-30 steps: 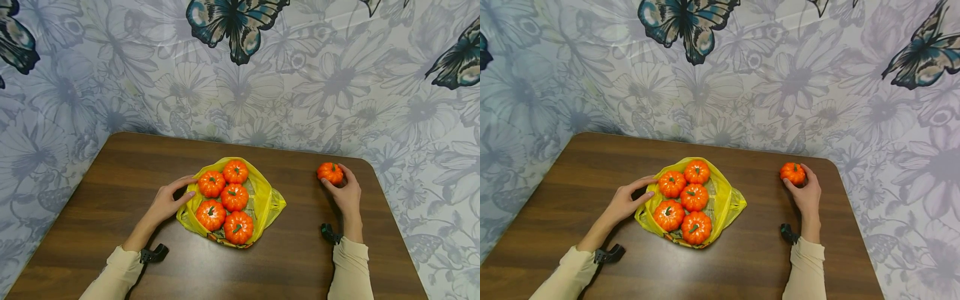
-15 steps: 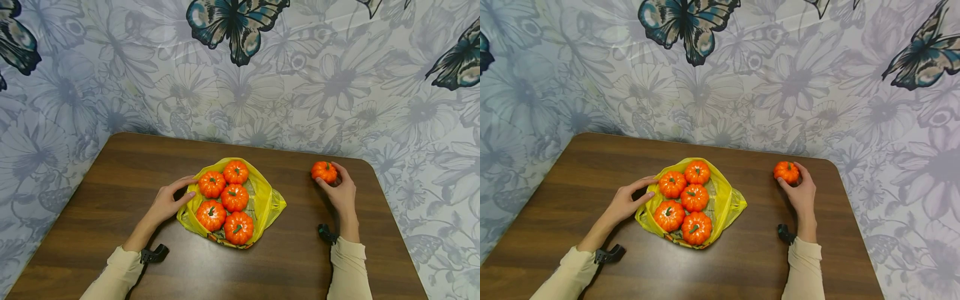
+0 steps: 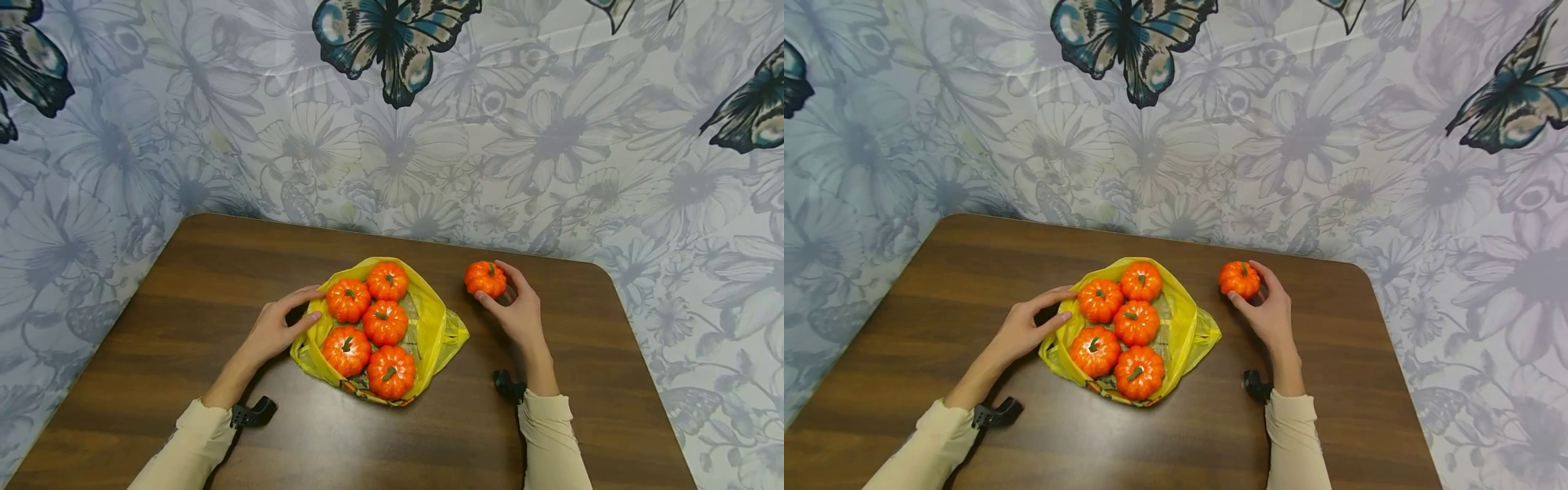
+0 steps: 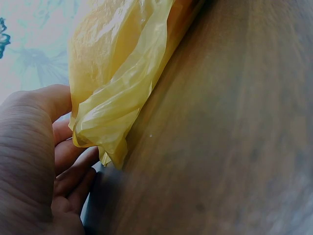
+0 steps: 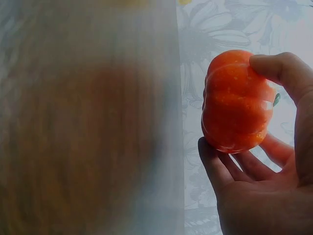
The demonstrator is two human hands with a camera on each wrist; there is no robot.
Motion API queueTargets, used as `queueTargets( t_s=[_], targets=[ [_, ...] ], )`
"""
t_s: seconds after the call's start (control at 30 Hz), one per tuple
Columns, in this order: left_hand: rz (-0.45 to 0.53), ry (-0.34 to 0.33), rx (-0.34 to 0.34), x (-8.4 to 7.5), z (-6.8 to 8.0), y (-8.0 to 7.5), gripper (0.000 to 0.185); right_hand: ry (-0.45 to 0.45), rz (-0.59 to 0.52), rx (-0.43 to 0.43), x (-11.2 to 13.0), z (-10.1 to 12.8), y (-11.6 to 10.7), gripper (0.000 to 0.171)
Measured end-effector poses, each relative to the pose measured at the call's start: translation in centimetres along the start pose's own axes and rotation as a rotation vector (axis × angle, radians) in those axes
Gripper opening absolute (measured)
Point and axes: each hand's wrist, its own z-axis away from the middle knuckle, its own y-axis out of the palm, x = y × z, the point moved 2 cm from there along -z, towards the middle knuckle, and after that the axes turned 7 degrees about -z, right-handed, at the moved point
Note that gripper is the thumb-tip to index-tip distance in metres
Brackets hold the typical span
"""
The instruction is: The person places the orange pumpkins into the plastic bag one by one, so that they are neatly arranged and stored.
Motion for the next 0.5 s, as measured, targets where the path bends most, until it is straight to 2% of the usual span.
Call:
queueTargets(
  t_s=[0.2, 0.5],
  targets=[
    [0.001, -0.007, 0.001, -0.1, 0.0, -0.2, 0.041, -0.01, -0.015, -0.002, 0.4, 0.1, 0.4, 0.073],
    [-0.006, 0.009, -0.003, -0.1, -0.1, -0.1, 0.041, -0.055, -0.04, 0.047, 1.7, 0.7, 1.8, 0.073]
  ],
)
